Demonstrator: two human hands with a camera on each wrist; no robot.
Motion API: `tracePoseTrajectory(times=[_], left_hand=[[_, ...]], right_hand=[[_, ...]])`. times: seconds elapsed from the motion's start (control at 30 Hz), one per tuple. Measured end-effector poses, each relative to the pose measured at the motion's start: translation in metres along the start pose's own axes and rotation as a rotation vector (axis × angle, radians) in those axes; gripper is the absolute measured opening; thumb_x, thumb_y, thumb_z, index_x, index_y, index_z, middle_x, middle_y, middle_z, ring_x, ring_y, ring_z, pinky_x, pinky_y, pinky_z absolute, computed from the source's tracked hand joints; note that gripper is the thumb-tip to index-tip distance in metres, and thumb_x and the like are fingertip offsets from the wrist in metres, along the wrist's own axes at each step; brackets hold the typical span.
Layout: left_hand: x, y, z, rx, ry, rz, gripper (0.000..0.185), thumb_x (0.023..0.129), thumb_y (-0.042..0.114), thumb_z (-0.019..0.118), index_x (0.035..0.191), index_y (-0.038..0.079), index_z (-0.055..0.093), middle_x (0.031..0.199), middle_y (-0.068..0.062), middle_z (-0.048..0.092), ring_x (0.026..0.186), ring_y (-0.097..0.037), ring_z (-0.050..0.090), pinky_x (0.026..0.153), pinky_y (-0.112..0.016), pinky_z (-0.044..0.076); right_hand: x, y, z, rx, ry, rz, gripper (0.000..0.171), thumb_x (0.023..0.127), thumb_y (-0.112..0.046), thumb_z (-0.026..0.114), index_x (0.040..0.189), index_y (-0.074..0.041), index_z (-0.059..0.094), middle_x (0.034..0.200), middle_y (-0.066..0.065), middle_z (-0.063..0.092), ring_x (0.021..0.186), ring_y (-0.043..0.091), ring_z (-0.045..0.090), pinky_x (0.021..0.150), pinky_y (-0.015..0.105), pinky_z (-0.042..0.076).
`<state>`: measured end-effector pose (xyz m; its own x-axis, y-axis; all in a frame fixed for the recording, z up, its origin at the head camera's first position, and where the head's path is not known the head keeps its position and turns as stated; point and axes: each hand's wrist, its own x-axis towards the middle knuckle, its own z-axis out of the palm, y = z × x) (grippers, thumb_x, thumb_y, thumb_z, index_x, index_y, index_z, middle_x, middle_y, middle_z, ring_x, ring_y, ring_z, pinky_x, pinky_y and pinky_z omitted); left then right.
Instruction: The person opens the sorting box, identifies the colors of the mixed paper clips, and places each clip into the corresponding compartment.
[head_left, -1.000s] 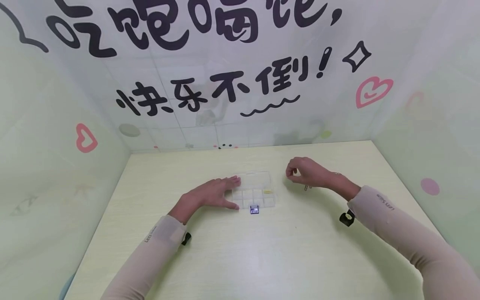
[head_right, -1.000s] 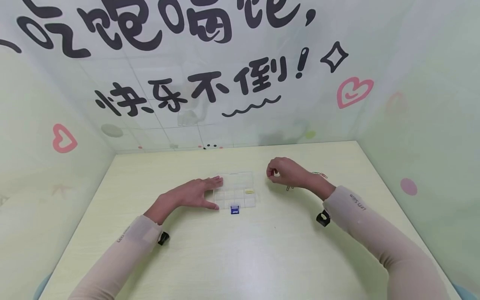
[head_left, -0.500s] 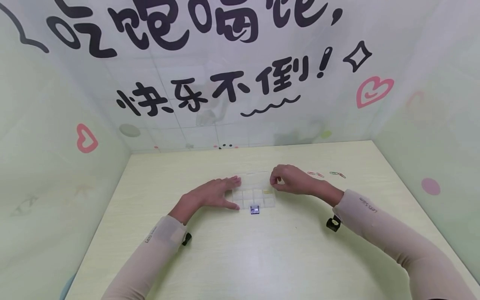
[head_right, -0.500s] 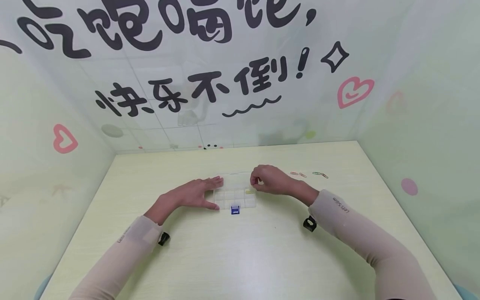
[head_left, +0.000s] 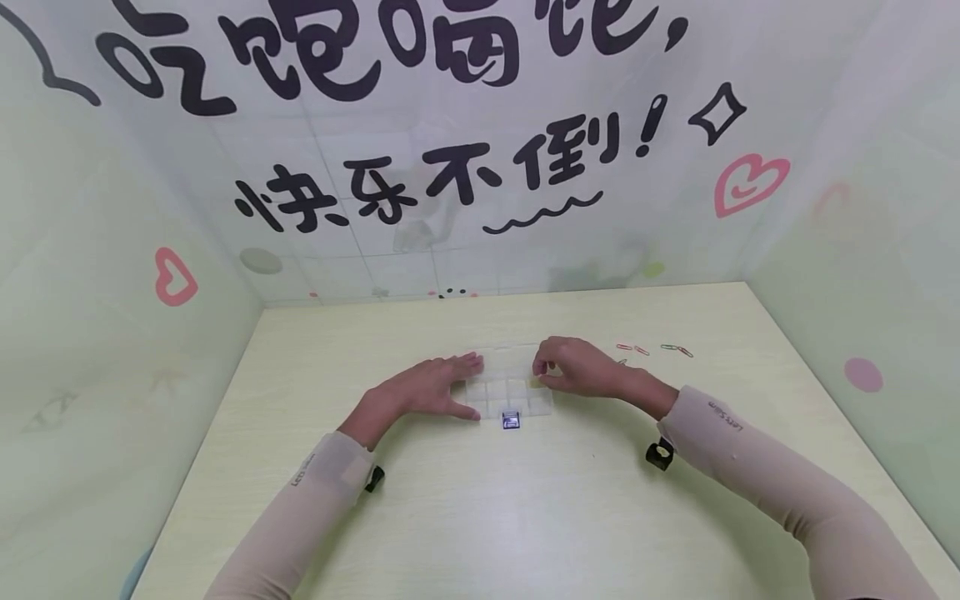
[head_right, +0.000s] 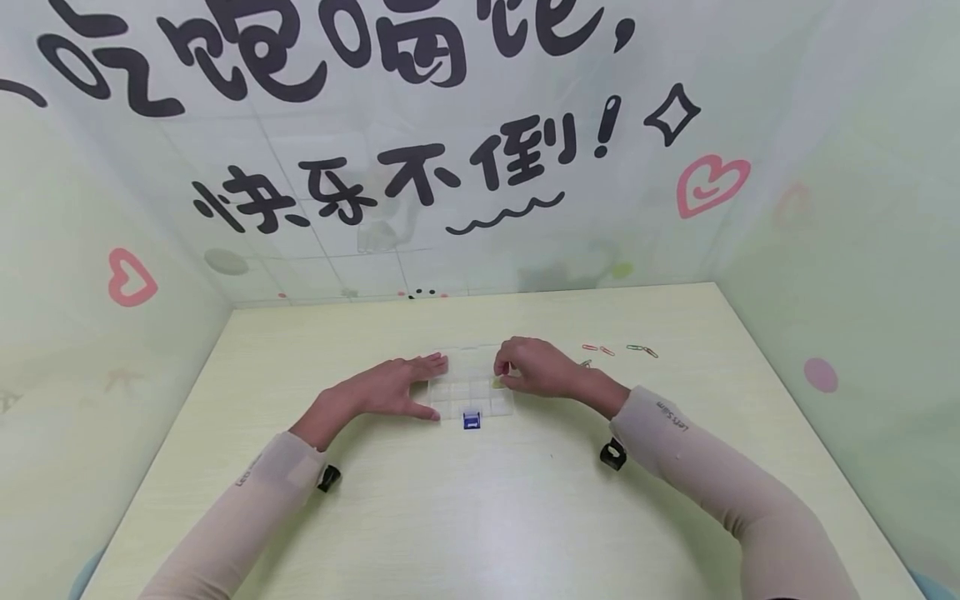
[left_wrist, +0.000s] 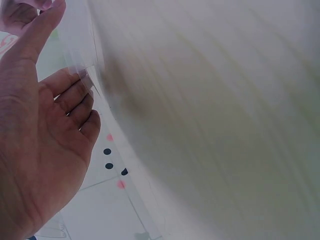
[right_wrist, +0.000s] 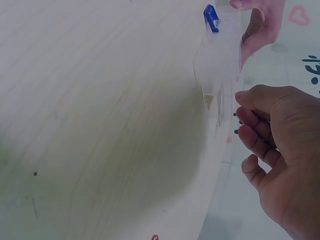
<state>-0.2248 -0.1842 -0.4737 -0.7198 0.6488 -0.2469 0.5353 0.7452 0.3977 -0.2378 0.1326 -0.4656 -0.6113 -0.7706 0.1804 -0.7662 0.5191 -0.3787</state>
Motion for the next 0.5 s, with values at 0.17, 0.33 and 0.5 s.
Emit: tracePoseTrajectory(times=[0.17, 0.33, 0.5], left_hand=[[-0.001, 0.001, 0.000, 0.002, 0.005, 0.001, 0.096, 0.090, 0.062, 0.077, 0.165, 0.014, 0.040, 0.174, -0.003, 0.029, 0.160, -0.027, 0.029, 0.130, -0.051, 0.025], [-0.002, 0.001, -0.001, -0.004, 0.004, 0.002, 0.096, 0.090, 0.061, 0.078, 0.165, 0.013, 0.040, 0.174, -0.003, 0.029, 0.160, -0.027, 0.029, 0.130, -0.051, 0.024], [-0.001, 0.000, 0.000, -0.004, 0.008, 0.004, 0.096, 0.090, 0.061, 0.078, 0.164, 0.013, 0.040, 0.174, -0.003, 0.030, 0.160, -0.027, 0.029, 0.130, -0.051, 0.025]], right_hand=[[-0.005, 0.002, -0.005, 0.016, 0.006, 0.038, 0.010, 0.092, -0.006, 0.078, 0.102, -0.005, 0.079, 0.096, 0.000, 0.073, 0.091, 0.017, 0.067, 0.082, 0.032, 0.059], [-0.011, 0.007, -0.012, 0.022, 0.001, 0.069, 0.012, 0.093, -0.007, 0.078, 0.105, -0.004, 0.079, 0.099, 0.001, 0.073, 0.093, 0.017, 0.067, 0.083, 0.035, 0.059], [-0.019, 0.012, -0.020, 0.023, 0.007, 0.079, 0.012, 0.094, -0.007, 0.078, 0.105, -0.004, 0.079, 0.099, 0.002, 0.073, 0.093, 0.020, 0.068, 0.084, 0.038, 0.059]])
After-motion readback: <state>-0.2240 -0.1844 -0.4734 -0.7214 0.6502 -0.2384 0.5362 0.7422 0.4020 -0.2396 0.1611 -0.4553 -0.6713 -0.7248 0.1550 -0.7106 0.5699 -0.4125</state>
